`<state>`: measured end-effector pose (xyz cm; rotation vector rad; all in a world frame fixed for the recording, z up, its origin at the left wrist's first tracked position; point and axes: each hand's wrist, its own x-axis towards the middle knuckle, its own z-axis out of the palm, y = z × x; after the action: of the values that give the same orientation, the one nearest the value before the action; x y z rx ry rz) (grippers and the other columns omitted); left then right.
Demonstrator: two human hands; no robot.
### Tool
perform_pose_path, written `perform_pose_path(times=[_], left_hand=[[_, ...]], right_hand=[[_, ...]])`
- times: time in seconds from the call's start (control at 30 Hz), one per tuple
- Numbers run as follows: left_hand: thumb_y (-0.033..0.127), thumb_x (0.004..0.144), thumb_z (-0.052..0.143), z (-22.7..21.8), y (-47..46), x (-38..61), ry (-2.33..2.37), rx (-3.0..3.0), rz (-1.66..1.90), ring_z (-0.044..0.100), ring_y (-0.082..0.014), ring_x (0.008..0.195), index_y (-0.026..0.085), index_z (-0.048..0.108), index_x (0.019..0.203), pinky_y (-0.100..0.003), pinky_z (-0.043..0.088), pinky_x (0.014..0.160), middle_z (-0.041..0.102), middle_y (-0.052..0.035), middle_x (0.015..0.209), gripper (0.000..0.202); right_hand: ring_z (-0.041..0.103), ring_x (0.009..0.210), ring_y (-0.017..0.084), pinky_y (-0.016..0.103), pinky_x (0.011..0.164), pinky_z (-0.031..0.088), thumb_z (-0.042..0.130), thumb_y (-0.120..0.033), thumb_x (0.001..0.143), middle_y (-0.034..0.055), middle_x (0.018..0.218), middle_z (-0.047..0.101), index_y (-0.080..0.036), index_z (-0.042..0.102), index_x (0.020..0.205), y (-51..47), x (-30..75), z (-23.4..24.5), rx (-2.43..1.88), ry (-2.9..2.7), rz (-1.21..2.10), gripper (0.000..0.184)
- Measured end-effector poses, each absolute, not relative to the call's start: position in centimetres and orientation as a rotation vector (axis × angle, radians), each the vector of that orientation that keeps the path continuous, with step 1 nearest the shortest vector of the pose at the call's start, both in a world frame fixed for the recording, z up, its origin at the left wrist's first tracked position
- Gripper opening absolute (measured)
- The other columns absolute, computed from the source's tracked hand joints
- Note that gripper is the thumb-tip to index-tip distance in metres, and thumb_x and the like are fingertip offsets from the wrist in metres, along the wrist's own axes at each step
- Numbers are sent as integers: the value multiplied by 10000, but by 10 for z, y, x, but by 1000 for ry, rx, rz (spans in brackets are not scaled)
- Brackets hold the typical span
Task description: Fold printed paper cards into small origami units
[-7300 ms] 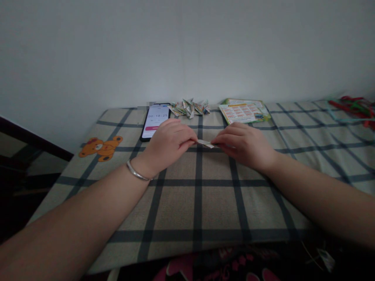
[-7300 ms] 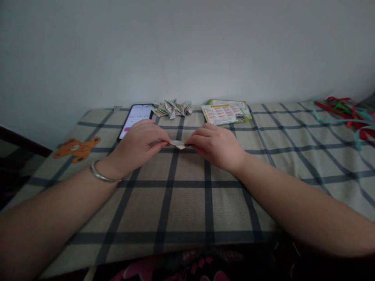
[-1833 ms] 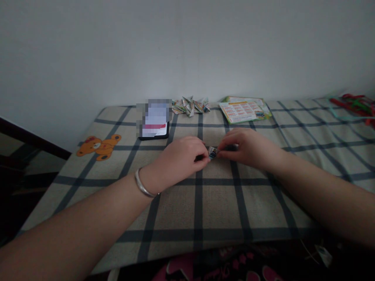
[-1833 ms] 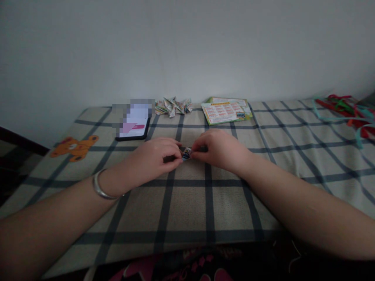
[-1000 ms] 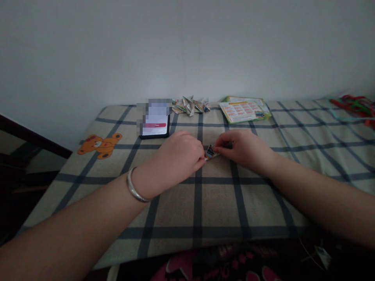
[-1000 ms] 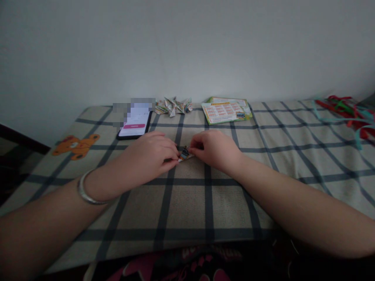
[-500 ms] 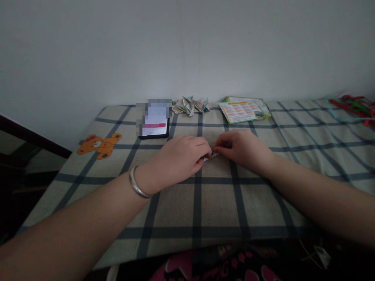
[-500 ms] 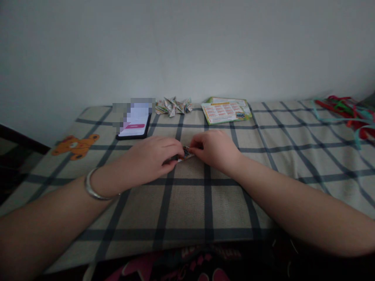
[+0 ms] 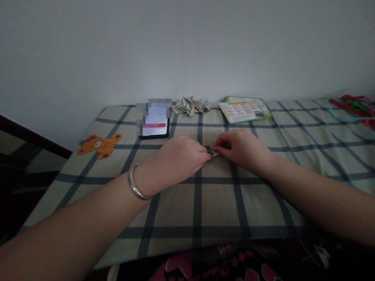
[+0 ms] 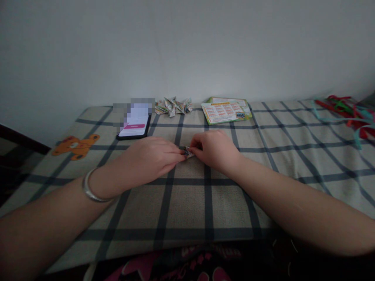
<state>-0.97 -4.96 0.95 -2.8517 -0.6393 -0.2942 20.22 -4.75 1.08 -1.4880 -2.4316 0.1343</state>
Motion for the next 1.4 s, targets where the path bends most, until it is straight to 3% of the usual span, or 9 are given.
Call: perform_pose_path(times=[0.2, 0.47, 0.87, 1.13, 1.4], left_hand=[[177, 912, 535, 8, -51, -8, -656, -2822, -270, 660, -202, 881, 176, 685, 1024, -355, 526, 759, 715, -52, 949, 187], [210, 910, 539, 10, -51, -9, -668, -2846, -274, 649, -205, 894, 180, 700, 995, -354, 528, 750, 699, -64, 956, 185], [196, 922, 506, 6, -49, -9, -626, -2850, -258, 622, -219, 952, 177, 668, 1075, -367, 516, 794, 681, -75, 970, 223], [194, 902, 508, 8, -51, -6, -647, -2815, -204, 595, -240, 944, 200, 659, 1078, -407, 495, 809, 652, -59, 964, 232], [180, 882, 520, 9, -50, -6, -630, -2799, -196, 581, -236, 951, 206, 661, 1082, -409, 473, 849, 645, -53, 957, 246]], right_hand=[[632, 770, 174, 273, 677, 404, 561, -170, 856, 37, 853, 727, -209, 733, 911, -52, 203, 13, -1369, -2538, 3, 184], [635, 824, 168, 267, 712, 427, 568, -167, 862, 43, 913, 710, -197, 733, 918, -50, 214, 20, -1091, -2767, 81, 177], [637, 839, 162, 269, 735, 446, 572, -173, 881, 47, 972, 705, -199, 737, 888, -48, 215, 13, -1081, -2742, 54, 168], [652, 769, 150, 258, 626, 410, 554, -109, 878, 26, 983, 719, -217, 735, 910, -54, 210, 24, -1118, -2856, -114, 213], [662, 806, 156, 252, 631, 430, 560, -82, 863, 44, 1031, 714, -224, 723, 1021, -61, 212, 29, -1071, -2944, -243, 268]])
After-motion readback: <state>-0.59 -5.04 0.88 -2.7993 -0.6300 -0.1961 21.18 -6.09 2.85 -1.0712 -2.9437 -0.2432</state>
